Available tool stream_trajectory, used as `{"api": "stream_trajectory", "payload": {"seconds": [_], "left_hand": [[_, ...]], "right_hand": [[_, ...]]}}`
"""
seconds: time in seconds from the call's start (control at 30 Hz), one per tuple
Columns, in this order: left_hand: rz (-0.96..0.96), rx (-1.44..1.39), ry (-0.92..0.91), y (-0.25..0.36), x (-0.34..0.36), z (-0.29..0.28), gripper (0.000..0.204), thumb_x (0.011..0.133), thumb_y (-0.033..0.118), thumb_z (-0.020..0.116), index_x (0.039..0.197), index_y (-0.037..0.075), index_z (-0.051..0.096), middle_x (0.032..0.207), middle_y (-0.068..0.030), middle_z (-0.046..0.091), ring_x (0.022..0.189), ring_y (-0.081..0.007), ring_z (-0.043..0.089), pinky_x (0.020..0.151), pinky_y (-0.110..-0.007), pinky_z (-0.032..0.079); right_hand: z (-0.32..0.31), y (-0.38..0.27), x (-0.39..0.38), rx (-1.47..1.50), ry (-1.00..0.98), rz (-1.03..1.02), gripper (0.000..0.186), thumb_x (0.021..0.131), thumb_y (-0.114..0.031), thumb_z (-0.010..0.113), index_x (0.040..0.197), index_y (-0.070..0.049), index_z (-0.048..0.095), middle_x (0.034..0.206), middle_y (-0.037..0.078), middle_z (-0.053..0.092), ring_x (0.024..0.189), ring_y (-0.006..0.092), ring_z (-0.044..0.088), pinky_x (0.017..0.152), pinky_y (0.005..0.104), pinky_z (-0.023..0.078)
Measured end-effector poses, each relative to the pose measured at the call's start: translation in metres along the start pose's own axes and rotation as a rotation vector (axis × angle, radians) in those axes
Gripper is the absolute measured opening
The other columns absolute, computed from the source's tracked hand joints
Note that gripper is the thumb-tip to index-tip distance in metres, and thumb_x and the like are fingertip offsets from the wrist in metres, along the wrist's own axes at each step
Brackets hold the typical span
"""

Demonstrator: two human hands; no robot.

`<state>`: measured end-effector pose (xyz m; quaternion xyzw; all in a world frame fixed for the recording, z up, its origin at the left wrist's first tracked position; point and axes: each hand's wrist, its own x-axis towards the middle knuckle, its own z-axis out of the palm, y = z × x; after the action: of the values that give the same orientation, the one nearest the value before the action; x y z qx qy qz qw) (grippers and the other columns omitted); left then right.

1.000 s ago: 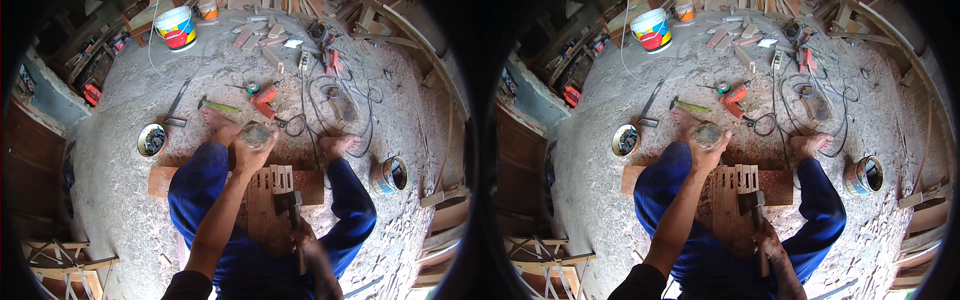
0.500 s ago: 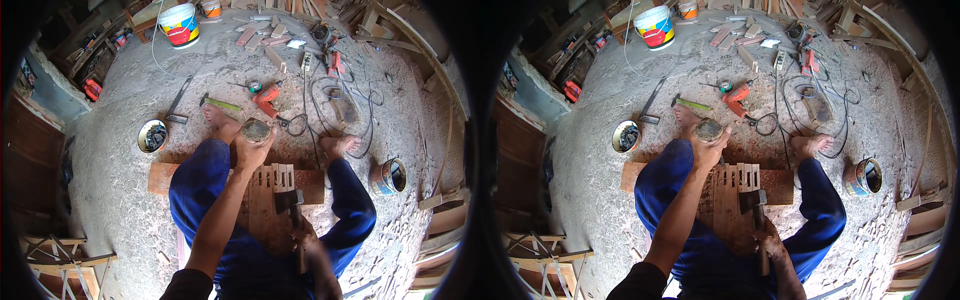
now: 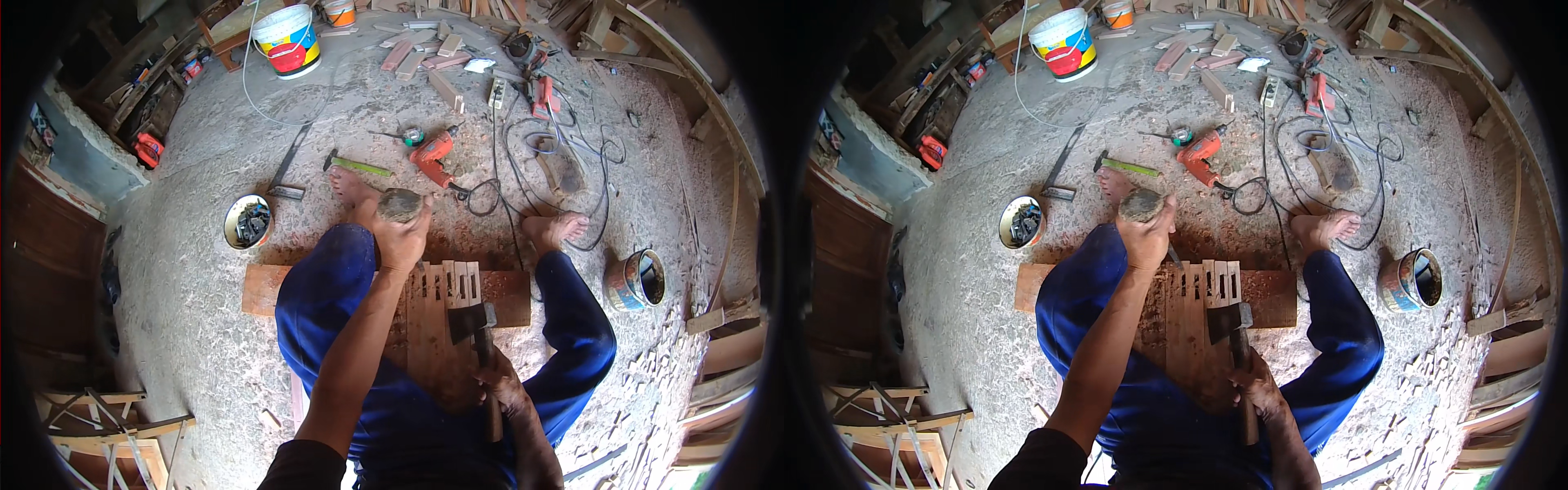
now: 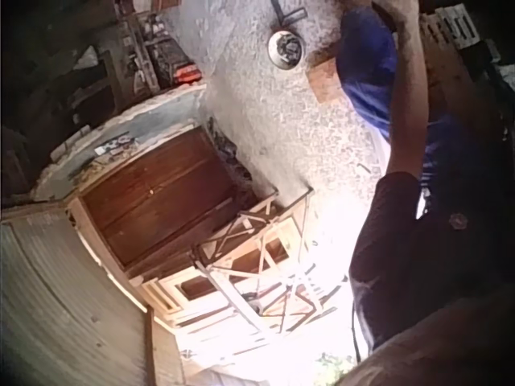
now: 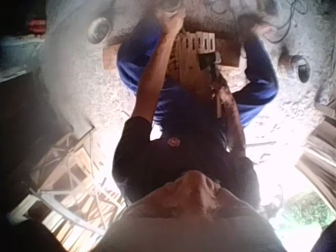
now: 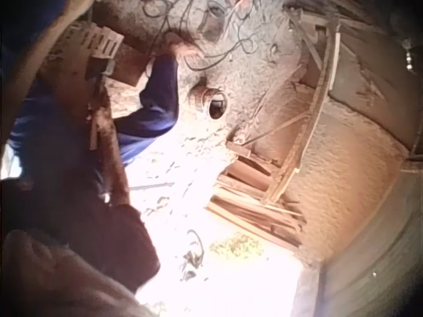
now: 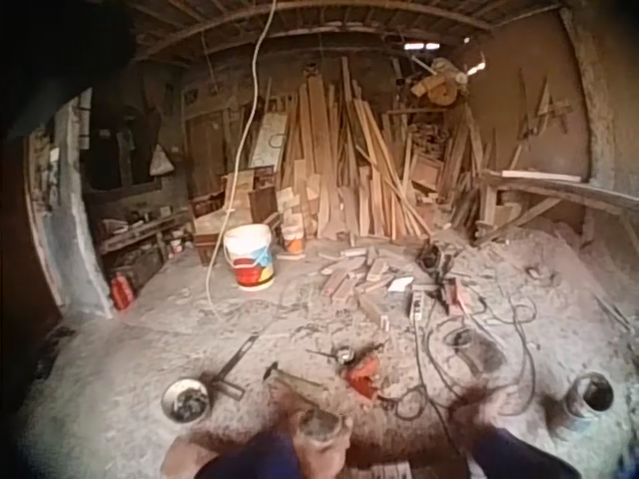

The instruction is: The person uses a hammer and a chisel to carve rectangular mortise holes into a piece of wood. The person holds the chisel with their left hand and strikes it with the hammer in their right hand, moving the chisel along the wood to create multiple parallel indentations.

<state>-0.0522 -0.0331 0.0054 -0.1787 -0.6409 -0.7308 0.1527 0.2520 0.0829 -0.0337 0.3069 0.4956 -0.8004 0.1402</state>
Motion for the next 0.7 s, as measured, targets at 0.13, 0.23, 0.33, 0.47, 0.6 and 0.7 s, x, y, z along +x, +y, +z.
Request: {"api": "stream_trajectory", "payload": {"seconds": [0.13, 0.23, 0.33, 0.47, 0.6, 0.7], "left_hand": [[0.253, 0.107, -0.070, 0.029, -0.004, 0.012, 0.018, 0.082, 0.007, 0.080, 0.075, 0.004, 0.064, 0.065, -0.0021, 0.063, 0.048, -0.0128, 0.055, 0.049, -0.032, 0.045], [0.059, 0.024, -0.120, 0.027, 0.000, 0.005, 0.020, 0.082, 0.007, 0.080, 0.072, 0.003, 0.062, 0.061, -0.0019, 0.061, 0.047, -0.0126, 0.054, 0.049, -0.033, 0.046], [-0.053, -0.060, -0.056, 0.013, 0.004, -0.003, 0.022, 0.082, 0.006, 0.078, 0.069, 0.002, 0.061, 0.056, -0.0009, 0.058, 0.045, -0.0116, 0.053, 0.049, -0.032, 0.045], [0.126, 0.025, -0.047, 0.014, -0.008, 0.013, 0.017, 0.081, 0.005, 0.078, 0.077, 0.001, 0.062, 0.068, -0.0029, 0.064, 0.056, -0.0144, 0.059, 0.056, -0.030, 0.049], [0.086, -0.007, -0.135, 0.019, -0.014, 0.004, 0.015, 0.081, 0.007, 0.079, 0.082, 0.002, 0.064, 0.073, -0.0056, 0.067, 0.064, -0.0176, 0.064, 0.059, -0.032, 0.050], [0.197, 0.204, -0.160, 0.033, -0.010, -0.002, 0.010, 0.078, 0.000, 0.074, 0.083, 0.001, 0.065, 0.074, -0.0054, 0.068, 0.067, -0.0140, 0.064, 0.064, -0.032, 0.052]], "right_hand": [[-0.002, 0.001, -0.001, 0.057, 0.005, 0.029, 0.053, 0.081, -0.011, 0.074, 0.126, -0.005, 0.047, 0.073, 0.004, 0.054, 0.045, 0.0144, 0.053, 0.041, 0.0302, 0.049], [-0.001, 0.003, -0.001, 0.087, -0.006, 0.033, 0.056, 0.081, -0.011, 0.074, 0.129, -0.005, 0.046, 0.073, 0.004, 0.054, 0.045, 0.0144, 0.053, 0.041, 0.0300, 0.048], [0.002, -0.004, -0.002, 0.100, -0.028, -0.004, 0.059, 0.080, -0.010, 0.074, 0.132, -0.003, 0.045, 0.073, 0.005, 0.055, 0.047, 0.0144, 0.055, 0.044, 0.0295, 0.049], [0.024, -0.026, -0.004, 0.024, -0.041, -0.219, 0.063, 0.082, -0.008, 0.073, 0.136, 0.000, 0.042, 0.076, 0.007, 0.058, 0.053, 0.0152, 0.059, 0.049, 0.0298, 0.052], [0.051, -0.084, -0.015, -0.611, 0.185, -0.347, 0.056, 0.086, -0.007, 0.068, 0.136, 0.001, 0.042, 0.083, 0.012, 0.064, 0.059, 0.0179, 0.063, 0.053, 0.0325, 0.052], [0.075, -0.134, -0.027, -1.092, 0.202, -0.717, 0.067, 0.088, -0.006, 0.065, 0.146, 0.000, 0.032, 0.101, 0.027, 0.067, 0.073, 0.0411, 0.068, 0.069, 0.0447, 0.057]]}}
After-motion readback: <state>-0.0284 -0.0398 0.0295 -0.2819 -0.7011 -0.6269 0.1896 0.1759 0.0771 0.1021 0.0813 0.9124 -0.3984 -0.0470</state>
